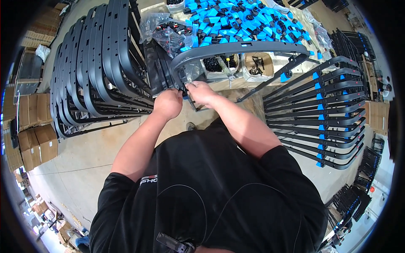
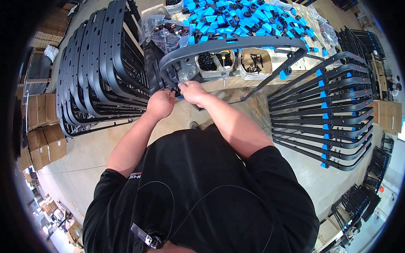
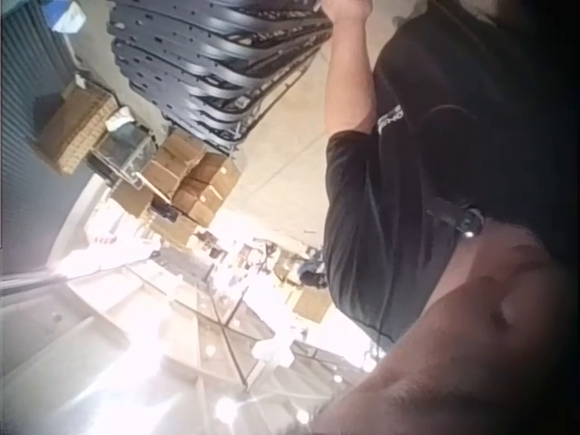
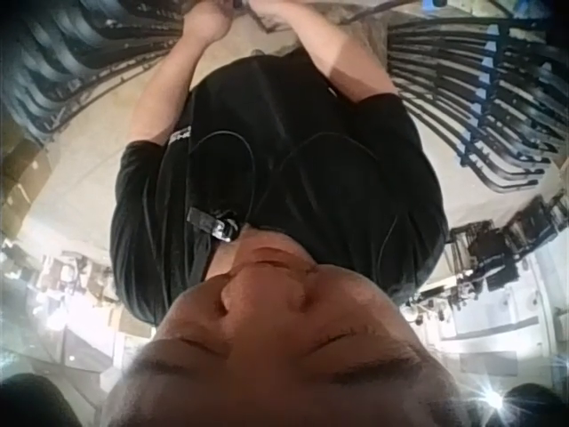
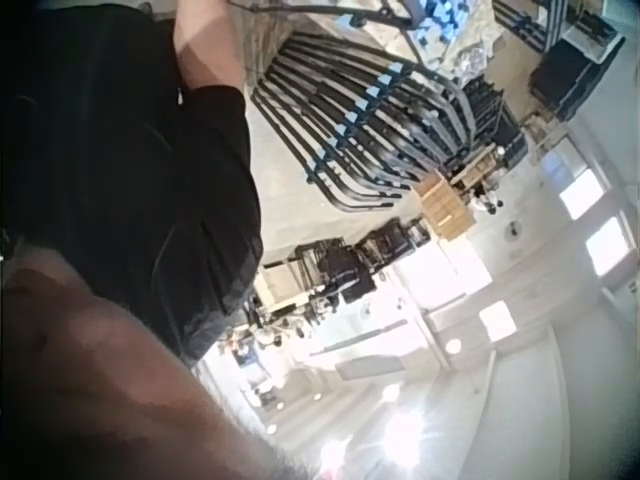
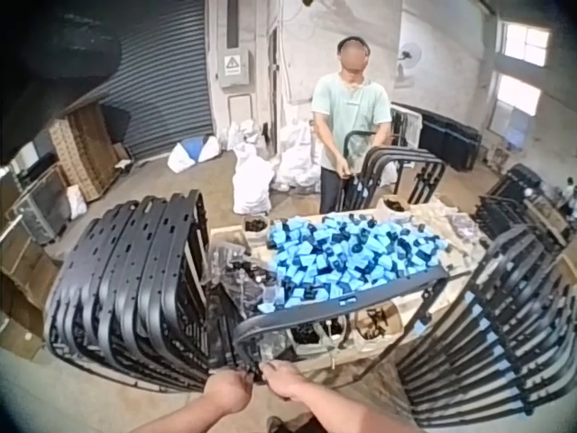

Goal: The person is assembling plastic caps and securing them onto metal frame parts using a screwdriver.

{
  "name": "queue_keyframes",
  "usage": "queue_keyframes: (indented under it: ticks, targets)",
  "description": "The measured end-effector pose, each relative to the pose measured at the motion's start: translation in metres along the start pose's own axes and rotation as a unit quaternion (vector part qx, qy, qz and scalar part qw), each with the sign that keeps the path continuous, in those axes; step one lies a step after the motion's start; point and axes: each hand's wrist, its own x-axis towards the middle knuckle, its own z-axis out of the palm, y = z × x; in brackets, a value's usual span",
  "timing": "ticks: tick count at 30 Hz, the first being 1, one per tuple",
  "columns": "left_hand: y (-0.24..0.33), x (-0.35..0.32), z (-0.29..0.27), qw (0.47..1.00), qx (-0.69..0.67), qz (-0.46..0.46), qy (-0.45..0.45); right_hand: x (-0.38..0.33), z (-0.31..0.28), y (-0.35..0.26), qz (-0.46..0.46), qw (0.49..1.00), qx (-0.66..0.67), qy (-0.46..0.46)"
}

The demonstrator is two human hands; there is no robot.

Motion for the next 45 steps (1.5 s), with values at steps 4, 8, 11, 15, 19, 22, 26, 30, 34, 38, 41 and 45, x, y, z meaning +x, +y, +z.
queue_keyframes:
  ticks: [4, 8, 11, 15, 19, 22, 26, 30, 34, 38, 41, 45]
  targets:
    - [0.003, -0.002, -0.004, 1.0, -0.001, 0.004, -0.003, 0.004, -0.004, 0.004, -0.015, 1.0, -0.002, -0.021]
    - [0.003, 0.0, -0.004, 1.0, -0.001, -0.006, -0.006, 0.01, -0.006, 0.016, -0.062, 0.998, 0.003, -0.03]
    - [-0.001, 0.0, 0.001, 1.0, -0.001, -0.007, 0.0, 0.008, -0.006, 0.019, -0.07, 0.994, 0.069, -0.049]
    - [-0.004, 0.001, 0.005, 1.0, 0.006, -0.005, 0.002, 0.005, -0.009, 0.018, -0.095, 0.987, 0.118, -0.044]
    - [-0.001, 0.001, 0.001, 1.0, 0.009, -0.014, -0.015, -0.001, -0.01, 0.013, -0.098, 0.99, 0.098, -0.02]
    - [-0.001, 0.001, 0.002, 1.0, 0.008, -0.012, -0.01, 0.0, -0.013, 0.013, -0.094, 0.99, 0.104, -0.025]
    - [-0.002, 0.0, 0.005, 1.0, -0.01, 0.007, 0.026, 0.001, -0.017, 0.013, -0.096, 0.988, 0.112, -0.039]
    - [-0.003, -0.001, 0.008, 0.999, -0.012, 0.008, 0.029, 0.004, -0.02, 0.013, -0.079, 0.988, 0.115, -0.064]
    - [-0.003, -0.001, 0.01, 1.0, -0.014, 0.002, 0.027, 0.004, -0.017, 0.014, -0.074, 0.985, 0.139, -0.078]
    - [0.001, -0.001, 0.006, 1.0, -0.006, -0.003, 0.02, 0.004, -0.015, 0.011, -0.022, 0.99, 0.112, -0.079]
    - [0.002, -0.002, 0.004, 1.0, -0.012, -0.012, 0.009, 0.003, -0.011, 0.007, -0.006, 0.992, 0.101, -0.073]
    - [0.002, 0.002, 0.001, 1.0, 0.001, -0.019, -0.005, 0.0, -0.009, -0.002, 0.024, 0.992, 0.104, -0.063]
